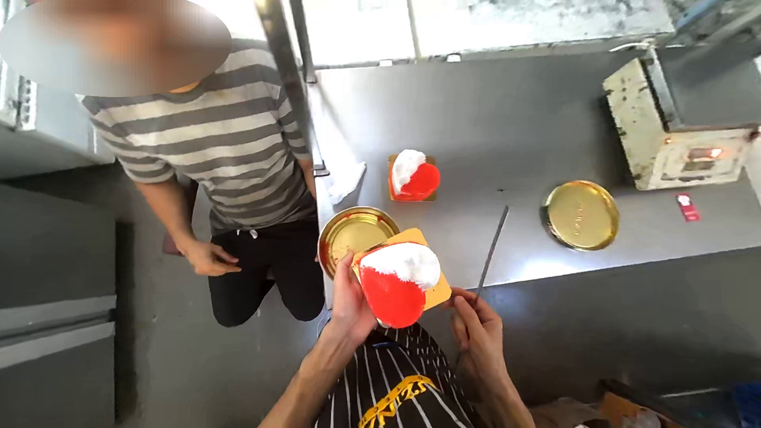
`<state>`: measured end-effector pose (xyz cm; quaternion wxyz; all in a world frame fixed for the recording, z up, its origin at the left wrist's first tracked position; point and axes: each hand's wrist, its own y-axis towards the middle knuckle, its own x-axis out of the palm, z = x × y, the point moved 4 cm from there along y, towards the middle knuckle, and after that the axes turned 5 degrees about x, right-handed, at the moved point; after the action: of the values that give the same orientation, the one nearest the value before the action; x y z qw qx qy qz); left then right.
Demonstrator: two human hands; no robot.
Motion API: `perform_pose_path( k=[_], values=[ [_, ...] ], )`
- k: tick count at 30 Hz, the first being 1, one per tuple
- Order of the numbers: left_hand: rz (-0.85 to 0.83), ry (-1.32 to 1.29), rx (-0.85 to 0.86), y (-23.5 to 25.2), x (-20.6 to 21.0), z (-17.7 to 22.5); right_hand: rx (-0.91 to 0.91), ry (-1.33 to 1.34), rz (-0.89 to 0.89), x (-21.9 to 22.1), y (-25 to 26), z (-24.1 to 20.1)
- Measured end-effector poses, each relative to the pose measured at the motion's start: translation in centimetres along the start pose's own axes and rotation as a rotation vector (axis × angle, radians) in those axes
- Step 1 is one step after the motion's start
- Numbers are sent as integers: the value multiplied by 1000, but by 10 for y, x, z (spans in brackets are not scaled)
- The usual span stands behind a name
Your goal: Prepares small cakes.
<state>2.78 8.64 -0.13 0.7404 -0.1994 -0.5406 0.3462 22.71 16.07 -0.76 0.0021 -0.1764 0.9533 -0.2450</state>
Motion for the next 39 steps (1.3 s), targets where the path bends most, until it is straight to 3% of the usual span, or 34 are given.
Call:
perform_pose_path(
  k=[4, 9, 17, 24, 32, 35, 39],
  values=[
    [-18, 72, -120, 18, 19, -30, 54, 212, 40, -19, 7, -2],
    [-26, 191, -154, 41, 35, -63, 20, 190, 198, -51, 14, 7],
    [-226, 534, -263, 75, 33, -106, 48, 301, 446, -108, 38, 52],
    [-223, 766, -167, 68, -1, -83, 94, 278, 611, -143, 69, 79],
    [-351, 954, -93, 13, -34, -31, 122, 350, 693, -142, 89, 78],
    [-307, 926, 124, -9, -49, -5, 91, 204, 755, -142, 88, 71],
    [102, 880, 707, -15, -64, 50, 47, 62, 784, -139, 89, 67]
  ],
)
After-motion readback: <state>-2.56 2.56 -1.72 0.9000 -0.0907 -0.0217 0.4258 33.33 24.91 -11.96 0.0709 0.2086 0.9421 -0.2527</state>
